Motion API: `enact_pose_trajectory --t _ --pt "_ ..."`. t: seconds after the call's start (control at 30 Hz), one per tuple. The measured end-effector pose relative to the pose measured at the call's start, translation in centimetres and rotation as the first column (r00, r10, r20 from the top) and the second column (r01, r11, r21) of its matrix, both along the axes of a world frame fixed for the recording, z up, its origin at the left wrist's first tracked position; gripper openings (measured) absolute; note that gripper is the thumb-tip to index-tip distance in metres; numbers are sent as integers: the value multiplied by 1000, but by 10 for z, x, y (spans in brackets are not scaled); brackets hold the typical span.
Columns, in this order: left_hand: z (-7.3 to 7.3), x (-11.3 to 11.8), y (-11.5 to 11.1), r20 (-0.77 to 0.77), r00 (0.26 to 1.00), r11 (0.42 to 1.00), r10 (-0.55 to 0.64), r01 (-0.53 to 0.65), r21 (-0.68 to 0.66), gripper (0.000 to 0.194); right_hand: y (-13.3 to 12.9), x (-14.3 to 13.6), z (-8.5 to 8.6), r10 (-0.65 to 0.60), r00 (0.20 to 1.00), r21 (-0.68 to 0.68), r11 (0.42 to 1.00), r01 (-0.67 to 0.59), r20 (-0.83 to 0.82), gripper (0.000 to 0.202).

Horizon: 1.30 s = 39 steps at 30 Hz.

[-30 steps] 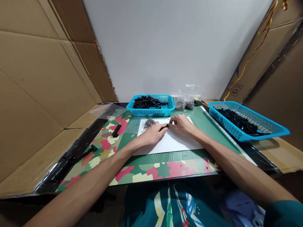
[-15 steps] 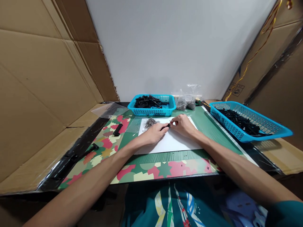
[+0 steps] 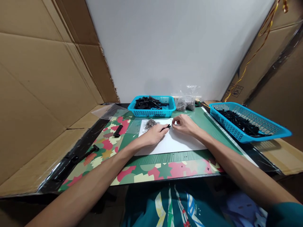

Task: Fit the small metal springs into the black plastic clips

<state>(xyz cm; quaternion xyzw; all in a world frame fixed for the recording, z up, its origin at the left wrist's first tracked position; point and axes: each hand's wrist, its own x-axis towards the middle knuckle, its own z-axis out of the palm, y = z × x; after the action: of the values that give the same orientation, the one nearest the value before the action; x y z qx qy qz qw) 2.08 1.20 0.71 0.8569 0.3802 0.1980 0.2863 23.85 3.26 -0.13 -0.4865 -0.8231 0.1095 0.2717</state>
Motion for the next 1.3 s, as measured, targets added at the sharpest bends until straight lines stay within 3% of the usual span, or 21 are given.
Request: enact_pose_trajectory --t 0.1,0.27,0.37,0.43,0.5,0.6,0.67,0.77,1.07,1.3 --pt "-2 -1 2 -21 1000 1000 4 -4 -3 41 5 5 3 19 1000 59 998 -18 -8 24" --pt "-4 -3 4 -36 999 1000 -6 5 -11 42 9 12 3 202 978 187 964 -190 -47 35" --pt "-4 -2 3 -25 1000 1000 6 -7 -30 43 7 12 4 176 978 199 968 -152 -108 30" --pt "-3 -2 2 -22 1000 999 15 -16 -35 42 5 9 4 122 965 157 984 -87 -233 25" --pt "-1 -2 1 -30 999 999 15 -16 -32 41 6 4 0 69 895 66 997 -44 -440 28" --pt "1 -1 -1 -45 999 999 13 -14 -31 40 9 -5 -8 -17 704 -95 993 -71 -710 41" --pt "2 -1 -1 -38 999 999 7 -9 -37 39 11 -9 -13 -67 610 -172 978 -114 -789 46" --pt "1 -2 -1 -6 1000 1000 -5 5 -31 38 13 -10 -17 -110 558 -236 959 -159 -823 49" --pt "-1 0 0 11 1000 999 26 -26 -26 36 13 -10 -18 -58 616 -172 977 -128 -785 49" --pt "1 0 -2 -20 999 999 40 -40 -12 34 5 -16 -16 11 725 -62 995 -73 -689 43"
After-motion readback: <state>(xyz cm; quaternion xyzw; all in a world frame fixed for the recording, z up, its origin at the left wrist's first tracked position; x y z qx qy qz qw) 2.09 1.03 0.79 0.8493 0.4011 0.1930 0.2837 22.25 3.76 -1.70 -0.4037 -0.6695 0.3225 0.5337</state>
